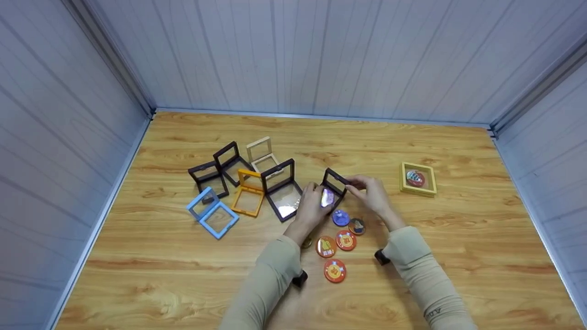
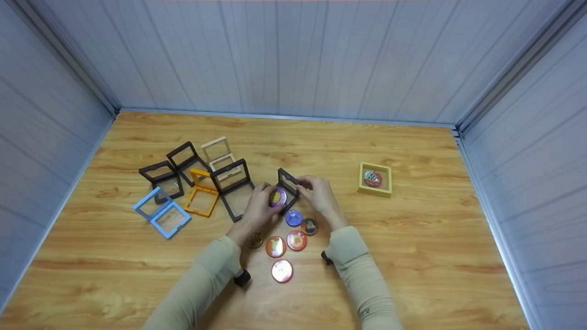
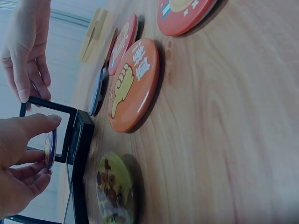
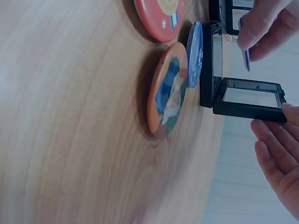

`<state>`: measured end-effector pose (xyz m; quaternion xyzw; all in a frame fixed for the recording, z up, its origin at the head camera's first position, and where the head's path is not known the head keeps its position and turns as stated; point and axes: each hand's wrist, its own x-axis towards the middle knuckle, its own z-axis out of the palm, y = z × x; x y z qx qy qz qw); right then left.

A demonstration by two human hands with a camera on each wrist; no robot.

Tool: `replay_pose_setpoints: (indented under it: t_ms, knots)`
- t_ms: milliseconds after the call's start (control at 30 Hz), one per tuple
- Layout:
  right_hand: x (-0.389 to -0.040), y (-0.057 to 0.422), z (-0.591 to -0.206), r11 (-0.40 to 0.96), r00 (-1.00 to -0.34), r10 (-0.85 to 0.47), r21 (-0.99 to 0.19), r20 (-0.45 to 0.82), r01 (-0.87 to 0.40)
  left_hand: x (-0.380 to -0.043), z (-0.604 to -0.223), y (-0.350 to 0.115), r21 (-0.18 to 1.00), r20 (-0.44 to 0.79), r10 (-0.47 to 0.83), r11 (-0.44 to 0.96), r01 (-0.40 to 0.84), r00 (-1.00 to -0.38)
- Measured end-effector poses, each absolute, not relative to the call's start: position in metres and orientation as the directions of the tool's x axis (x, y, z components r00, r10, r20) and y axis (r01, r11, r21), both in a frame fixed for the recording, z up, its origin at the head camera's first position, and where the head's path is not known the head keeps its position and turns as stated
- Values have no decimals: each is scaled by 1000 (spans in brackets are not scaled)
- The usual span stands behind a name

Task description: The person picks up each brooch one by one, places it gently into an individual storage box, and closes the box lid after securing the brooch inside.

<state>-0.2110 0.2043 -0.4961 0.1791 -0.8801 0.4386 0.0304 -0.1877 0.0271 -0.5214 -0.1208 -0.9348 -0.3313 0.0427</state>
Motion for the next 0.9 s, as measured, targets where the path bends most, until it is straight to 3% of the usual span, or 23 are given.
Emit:
replay_pose_setpoints:
  t_ms: [900]
  knots:
    - [-212,205,-499,536,-940,-272,-779,205,-325,-196,-532,38,382,191,227,879,286,-955]
